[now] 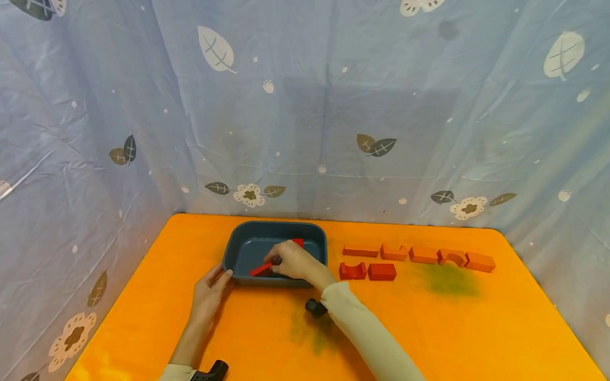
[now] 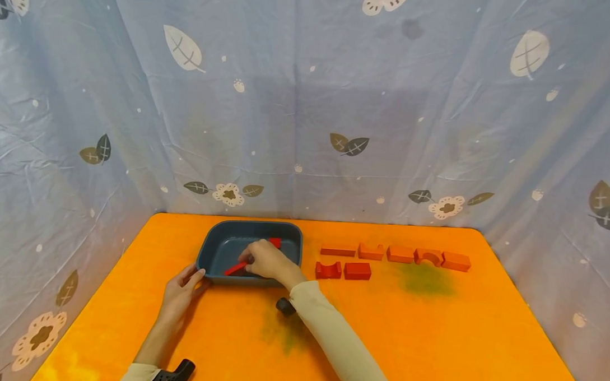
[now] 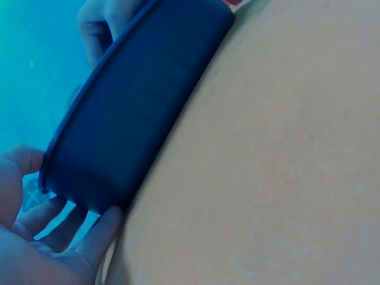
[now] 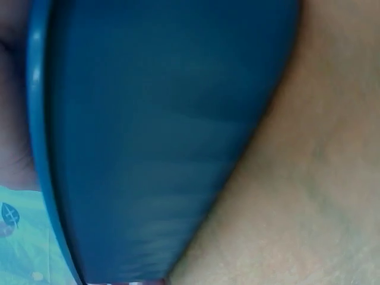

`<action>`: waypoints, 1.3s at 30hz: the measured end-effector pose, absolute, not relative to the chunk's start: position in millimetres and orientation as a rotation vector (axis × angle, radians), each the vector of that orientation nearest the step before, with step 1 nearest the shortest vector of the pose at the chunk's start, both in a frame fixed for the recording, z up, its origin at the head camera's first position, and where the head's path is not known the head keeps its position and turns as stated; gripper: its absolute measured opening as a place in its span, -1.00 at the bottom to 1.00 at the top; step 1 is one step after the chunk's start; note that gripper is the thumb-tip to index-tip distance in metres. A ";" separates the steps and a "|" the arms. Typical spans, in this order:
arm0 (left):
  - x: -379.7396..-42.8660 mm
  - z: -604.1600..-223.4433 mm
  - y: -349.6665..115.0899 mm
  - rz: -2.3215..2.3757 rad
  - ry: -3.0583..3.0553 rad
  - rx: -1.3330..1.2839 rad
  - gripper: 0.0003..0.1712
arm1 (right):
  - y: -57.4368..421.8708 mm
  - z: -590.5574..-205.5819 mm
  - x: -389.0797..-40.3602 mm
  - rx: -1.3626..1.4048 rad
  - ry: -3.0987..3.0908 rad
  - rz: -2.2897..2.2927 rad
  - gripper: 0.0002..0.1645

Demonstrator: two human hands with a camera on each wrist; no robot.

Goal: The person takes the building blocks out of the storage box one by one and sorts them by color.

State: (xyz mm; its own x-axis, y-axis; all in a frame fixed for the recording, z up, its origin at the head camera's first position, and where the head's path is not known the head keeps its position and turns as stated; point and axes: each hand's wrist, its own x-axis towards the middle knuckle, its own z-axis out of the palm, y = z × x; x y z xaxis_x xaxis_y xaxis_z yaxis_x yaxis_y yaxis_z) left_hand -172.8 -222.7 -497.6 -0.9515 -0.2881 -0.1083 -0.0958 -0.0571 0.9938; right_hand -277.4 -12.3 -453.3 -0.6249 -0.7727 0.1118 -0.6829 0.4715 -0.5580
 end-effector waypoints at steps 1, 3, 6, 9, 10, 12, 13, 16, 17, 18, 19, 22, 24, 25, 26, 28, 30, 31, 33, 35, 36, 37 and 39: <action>-172.6 -497.7 -222.9 -2.143 -2.068 0.428 -0.41 | -11.4 -451.5 -276.8 -1.285 2.565 -0.853 -0.77; -172.1 -497.5 -223.3 -2.142 -2.074 0.436 -0.41 | -9.4 -448.1 -275.9 -1.301 2.580 -0.832 -0.78; -171.1 -497.6 -224.4 -2.149 -2.081 0.450 -0.39 | -4.9 -444.1 -275.5 -1.312 2.602 -0.828 -0.78; -170.4 -497.5 -225.1 -2.152 -2.091 0.460 -0.38 | 2.1 -441.3 -275.3 -1.297 2.620 -0.856 -0.76; -170.0 -497.4 -225.2 -2.152 -2.095 0.462 -0.37 | 5.3 -440.5 -275.2 -1.292 2.626 -0.870 -0.76; -169.5 -496.9 -225.2 -2.147 -2.103 0.462 -0.38 | 12.8 -439.7 -275.6 -1.287 2.631 -0.909 -0.76; -169.3 -496.5 -225.1 -2.146 -2.102 0.460 -0.38 | 17.1 -439.9 -276.2 -1.288 2.629 -0.939 -0.76; -168.6 -496.1 -224.9 -2.143 -2.107 0.453 -0.38 | 31.9 -442.2 -279.1 -1.282 2.606 -1.063 -0.76; -168.5 -495.9 -224.8 -2.142 -2.106 0.454 -0.38 | 37.2 -442.9 -280.3 -1.267 2.590 -1.114 -0.75; -168.2 -495.8 -224.7 -2.141 -2.105 0.454 -0.38 | 42.7 -443.3 -281.0 -1.246 2.570 -1.166 -0.75; -167.9 -495.6 -224.5 -2.142 -2.102 0.457 -0.38 | 48.3 -444.0 -281.7 -1.221 2.554 -1.214 -0.74; -167.4 -495.7 -224.3 -2.146 -2.089 0.456 -0.37 | 65.2 -443.9 -283.0 -1.108 2.511 -1.329 -0.73; -167.1 -495.7 -224.2 -2.146 -2.091 0.450 -0.38 | 76.7 -443.1 -283.1 -1.028 2.499 -1.374 -0.72; -167.1 -495.7 -224.1 -2.149 -2.090 0.447 -0.38 | 82.4 -443.2 -283.4 -0.995 2.497 -1.389 -0.72; -167.2 -495.9 -224.2 -2.147 -2.095 0.442 -0.38 | 88.2 -443.2 -283.5 -0.963 2.496 -1.402 -0.72; -167.4 -496.0 -224.2 -2.145 -2.102 0.440 -0.38 | 99.6 -443.2 -283.5 -0.922 2.492 -1.417 -0.71; -167.8 -496.2 -224.1 -2.150 -2.095 0.437 -0.39 | 111.5 -443.6 -282.7 -0.878 2.485 -1.436 -0.71; -168.0 -496.4 -224.1 -2.151 -2.094 0.438 -0.39 | 117.5 -443.7 -281.9 -0.856 2.483 -1.446 -0.71; -168.2 -496.7 -223.9 -2.153 -2.091 0.439 -0.39 | 130.0 -444.0 -280.5 -0.837 2.494 -1.452 -0.71; -168.2 -496.9 -223.9 -2.152 -2.095 0.438 -0.39 | 142.9 -445.8 -279.1 -0.808 2.508 -1.463 -0.72; -168.1 -497.0 -223.9 -2.151 -2.096 0.439 -0.38 | 149.7 -446.6 -278.4 -0.806 2.511 -1.469 -0.71; -168.1 -497.2 -223.9 -2.152 -2.097 0.438 -0.38 | 156.8 -448.2 -278.0 -0.808 2.517 -1.475 -0.70; -167.9 -497.3 -224.1 -2.152 -2.099 0.439 -0.38 | 170.8 -451.2 -276.6 -0.784 2.515 -1.493 -0.68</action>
State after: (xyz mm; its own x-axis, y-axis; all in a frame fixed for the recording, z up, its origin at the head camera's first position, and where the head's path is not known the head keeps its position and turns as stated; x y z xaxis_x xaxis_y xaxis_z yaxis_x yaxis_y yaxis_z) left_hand -167.9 -224.1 -497.3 -0.9530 -0.2725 -0.1324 -0.1255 -0.0425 0.9912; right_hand -276.6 170.8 -451.2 -0.8598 -0.4847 0.1606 -0.3732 0.3818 -0.8456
